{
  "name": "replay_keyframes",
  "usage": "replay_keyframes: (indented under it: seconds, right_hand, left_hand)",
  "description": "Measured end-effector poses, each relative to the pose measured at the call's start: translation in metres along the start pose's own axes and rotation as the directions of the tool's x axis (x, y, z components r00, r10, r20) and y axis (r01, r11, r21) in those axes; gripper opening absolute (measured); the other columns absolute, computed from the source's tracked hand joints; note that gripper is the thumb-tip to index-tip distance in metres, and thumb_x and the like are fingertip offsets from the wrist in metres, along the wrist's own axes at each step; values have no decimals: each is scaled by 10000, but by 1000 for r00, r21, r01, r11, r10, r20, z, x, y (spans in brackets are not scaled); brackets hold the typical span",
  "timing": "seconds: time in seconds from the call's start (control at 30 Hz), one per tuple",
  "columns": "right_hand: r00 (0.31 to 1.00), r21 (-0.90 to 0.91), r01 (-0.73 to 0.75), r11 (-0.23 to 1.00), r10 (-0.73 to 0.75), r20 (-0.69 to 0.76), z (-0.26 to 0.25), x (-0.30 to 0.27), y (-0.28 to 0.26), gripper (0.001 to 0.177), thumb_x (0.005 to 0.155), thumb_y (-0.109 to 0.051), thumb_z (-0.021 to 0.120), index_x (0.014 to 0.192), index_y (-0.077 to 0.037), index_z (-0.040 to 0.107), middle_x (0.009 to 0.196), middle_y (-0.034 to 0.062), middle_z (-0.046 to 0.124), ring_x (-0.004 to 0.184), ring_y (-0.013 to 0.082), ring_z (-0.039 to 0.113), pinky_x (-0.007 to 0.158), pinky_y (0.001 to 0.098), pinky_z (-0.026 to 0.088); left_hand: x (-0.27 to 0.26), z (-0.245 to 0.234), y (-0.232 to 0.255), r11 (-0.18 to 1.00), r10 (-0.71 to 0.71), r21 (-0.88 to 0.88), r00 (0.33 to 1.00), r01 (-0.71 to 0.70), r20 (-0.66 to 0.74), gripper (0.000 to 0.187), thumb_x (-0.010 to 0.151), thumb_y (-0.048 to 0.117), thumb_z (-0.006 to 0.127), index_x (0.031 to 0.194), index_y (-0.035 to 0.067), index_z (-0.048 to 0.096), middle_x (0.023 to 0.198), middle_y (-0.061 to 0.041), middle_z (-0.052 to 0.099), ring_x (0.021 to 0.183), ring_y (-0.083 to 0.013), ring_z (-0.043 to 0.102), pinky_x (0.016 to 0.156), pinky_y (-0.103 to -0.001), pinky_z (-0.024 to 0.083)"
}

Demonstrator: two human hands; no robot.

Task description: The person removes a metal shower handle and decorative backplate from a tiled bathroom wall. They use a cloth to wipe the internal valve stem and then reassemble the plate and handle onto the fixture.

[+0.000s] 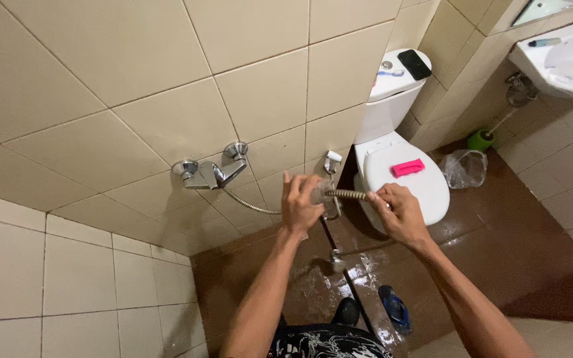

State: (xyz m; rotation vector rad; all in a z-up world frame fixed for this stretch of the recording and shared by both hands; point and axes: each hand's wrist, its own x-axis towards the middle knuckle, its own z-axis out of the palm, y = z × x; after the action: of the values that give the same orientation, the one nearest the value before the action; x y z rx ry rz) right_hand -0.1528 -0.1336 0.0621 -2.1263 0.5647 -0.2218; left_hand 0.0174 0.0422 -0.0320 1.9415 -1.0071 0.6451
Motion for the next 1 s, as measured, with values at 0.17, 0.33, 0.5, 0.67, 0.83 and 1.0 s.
replay_keyframes:
  seconds: [0.17,0.33,0.5,0.67,0.83,1.0]
  right_hand:
    - [929,-76,339,938,-347,-129,-9,-14,25,350,1016,-227,651,759,-5,735,765,59,624,798,191,549,732,383,457]
    - [944,-2,282,959,-278,-178,-39,-30,35,292,994,-216,666,800,-6,728,777,52,634,815,179,557,735,361,464]
    - [923,-125,334,934,-351,-157,-56,-35,50,281,968,-230,684,835,14,728,799,53,665,843,179,582,793,359,475]
    - [965,-122,255,959,-260,-31,-54,-30,49,379,1005,-284,639,783,6,740,851,51,674,877,164,595,766,355,502]
    - [993,-57,101,993,-97,72,-44,-14,4,375,1006,-352,585,936,-23,753,839,77,636,769,198,552,649,367,457]
    - [992,-202,54,978,-30,120,-35,2,-30,392,1004,-375,587,894,-29,733,809,74,617,713,194,558,613,399,485]
  left_hand:
    - [-32,13,-23,998,-47,-27,997,49,58,515,681,168,930,1154,116,733,1052,-76,687,999,-253,699,1210,-684,324]
    - [-60,-1,-51,993,-120,28,990,118,68,549,633,123,906,1152,91,730,1040,-104,677,952,-316,678,1158,-643,386]
    - [-87,-11,-65,976,-215,72,969,207,122,534,645,75,871,1158,78,722,1055,-130,672,970,-332,688,1192,-659,356]
    - [-88,-19,-51,970,-226,115,970,216,86,510,680,122,873,1167,87,724,1084,-148,673,1075,-379,655,1178,-606,391]
    - [-49,-14,-50,982,-74,181,993,58,87,470,761,195,883,1184,68,720,1067,-156,678,1052,-323,690,1174,-653,383]
    - [-18,-14,-45,983,-40,180,999,38,11,437,850,244,882,1206,55,714,1061,-131,684,1027,-267,705,1179,-696,399]
